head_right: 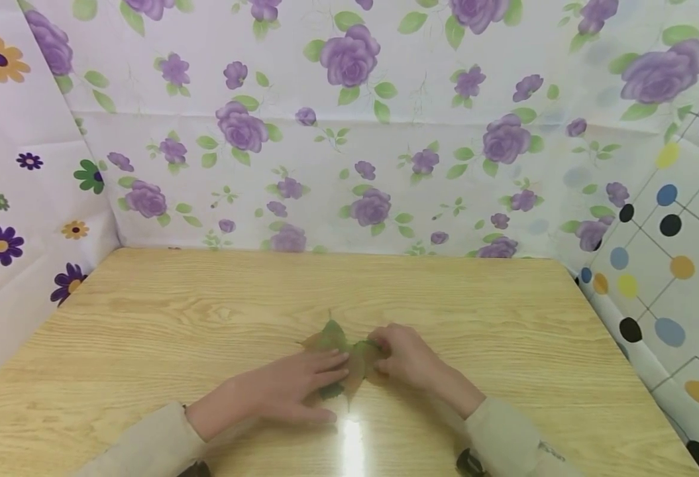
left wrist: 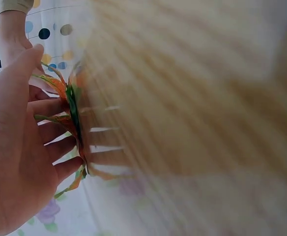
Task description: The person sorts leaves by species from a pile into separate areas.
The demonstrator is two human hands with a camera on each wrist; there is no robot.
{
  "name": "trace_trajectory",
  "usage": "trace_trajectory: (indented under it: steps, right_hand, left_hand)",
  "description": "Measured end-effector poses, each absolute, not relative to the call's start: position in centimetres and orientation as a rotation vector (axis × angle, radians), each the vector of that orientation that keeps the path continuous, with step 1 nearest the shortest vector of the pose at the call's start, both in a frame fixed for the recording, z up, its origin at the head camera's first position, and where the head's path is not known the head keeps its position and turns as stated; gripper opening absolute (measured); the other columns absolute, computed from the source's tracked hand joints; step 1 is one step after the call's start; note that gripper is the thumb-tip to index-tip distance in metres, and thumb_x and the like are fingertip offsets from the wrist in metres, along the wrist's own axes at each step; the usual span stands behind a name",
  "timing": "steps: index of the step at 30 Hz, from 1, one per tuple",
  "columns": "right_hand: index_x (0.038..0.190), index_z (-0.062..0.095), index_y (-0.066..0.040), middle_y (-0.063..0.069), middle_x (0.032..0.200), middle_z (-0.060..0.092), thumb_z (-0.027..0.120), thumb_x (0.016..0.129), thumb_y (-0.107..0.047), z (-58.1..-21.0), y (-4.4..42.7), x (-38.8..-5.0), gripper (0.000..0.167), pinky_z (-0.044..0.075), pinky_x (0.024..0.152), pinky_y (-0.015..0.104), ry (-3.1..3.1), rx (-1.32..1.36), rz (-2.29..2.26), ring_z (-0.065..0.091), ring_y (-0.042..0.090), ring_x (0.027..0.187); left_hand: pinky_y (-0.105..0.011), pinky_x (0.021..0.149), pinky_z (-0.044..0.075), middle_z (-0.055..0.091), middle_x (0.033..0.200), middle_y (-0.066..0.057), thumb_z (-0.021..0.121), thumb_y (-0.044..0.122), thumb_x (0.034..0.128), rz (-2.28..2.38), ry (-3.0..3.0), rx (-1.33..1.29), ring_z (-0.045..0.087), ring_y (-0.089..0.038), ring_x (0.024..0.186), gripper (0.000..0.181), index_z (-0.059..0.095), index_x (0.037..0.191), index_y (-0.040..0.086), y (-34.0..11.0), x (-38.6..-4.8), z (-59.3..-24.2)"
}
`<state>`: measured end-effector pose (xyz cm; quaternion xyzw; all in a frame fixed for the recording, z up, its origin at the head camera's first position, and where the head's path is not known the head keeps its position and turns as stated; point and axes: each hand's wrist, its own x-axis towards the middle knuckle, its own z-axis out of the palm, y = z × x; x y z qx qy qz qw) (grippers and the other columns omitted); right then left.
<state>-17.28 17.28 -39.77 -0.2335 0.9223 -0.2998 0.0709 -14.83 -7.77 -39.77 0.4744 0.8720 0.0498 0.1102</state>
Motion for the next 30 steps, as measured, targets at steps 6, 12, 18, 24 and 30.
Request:
trace_trajectory:
  steps: [6, 12, 18, 24, 30]
  right_hand:
    - [0.111, 0.068, 0.000, 0.003, 0.095, 0.064, 0.076, 0.079, 0.001, -40.01, 17.10, -17.47, 0.033, 0.053, 0.073, 0.035, 2.757, -0.647, -0.896, 0.059, 0.017, 0.086]
    - [0.106, 0.069, 0.001, 0.002, 0.093, 0.064, 0.074, 0.080, 0.003, -40.15, 17.26, -17.50, 0.027, 0.053, 0.071, 0.032, 2.751, -0.665, -0.933, 0.060, 0.015, 0.082]
    - [0.097, 0.071, -0.003, 0.000, 0.088, 0.066, 0.070, 0.083, 0.003, -40.20, 17.42, -17.46, 0.015, 0.051, 0.067, 0.027, 2.782, -0.731, -0.980, 0.060, 0.012, 0.078]
    - [0.094, 0.072, -0.004, 0.000, 0.088, 0.066, 0.069, 0.085, 0.001, -40.24, 17.39, -17.55, 0.010, 0.051, 0.067, 0.025, 2.774, -0.769, -1.026, 0.060, 0.011, 0.078]
    - [0.094, 0.072, -0.005, 0.002, 0.085, 0.067, 0.068, 0.088, -0.003, -40.20, 17.42, -17.65, 0.007, 0.051, 0.067, 0.025, 2.748, -0.783, -1.047, 0.060, 0.010, 0.077]
  left_hand:
    - [-0.036, 0.114, 0.024, 0.024, 0.156, -0.010, 0.035, 0.066, 0.0954, 0.104, 2.564, 1.430, 0.021, -0.024, 0.143, 0.078, 0.037, 0.149, 0.008, -7.58, -14.76, -40.09]
    - [-0.037, 0.114, 0.023, 0.022, 0.157, -0.011, 0.036, 0.066, 0.0950, 0.081, 2.564, 1.433, 0.020, -0.025, 0.143, 0.079, 0.036, 0.149, 0.008, -7.52, -14.69, -40.23]
    - [-0.038, 0.114, 0.022, 0.021, 0.157, -0.011, 0.037, 0.065, 0.0951, 0.064, 2.568, 1.447, 0.019, -0.026, 0.144, 0.080, 0.035, 0.149, 0.007, -7.57, -14.54, -40.31]
    - [-0.037, 0.115, 0.021, 0.020, 0.157, -0.011, 0.038, 0.064, 0.0954, 0.045, 2.564, 1.445, 0.017, -0.025, 0.144, 0.079, 0.034, 0.149, 0.007, -7.67, -14.49, -40.24]
    - [-0.038, 0.115, 0.021, 0.020, 0.157, -0.012, 0.039, 0.064, 0.0952, 0.048, 2.570, 1.452, 0.017, -0.025, 0.144, 0.079, 0.034, 0.149, 0.006, -7.77, -14.50, -40.31]
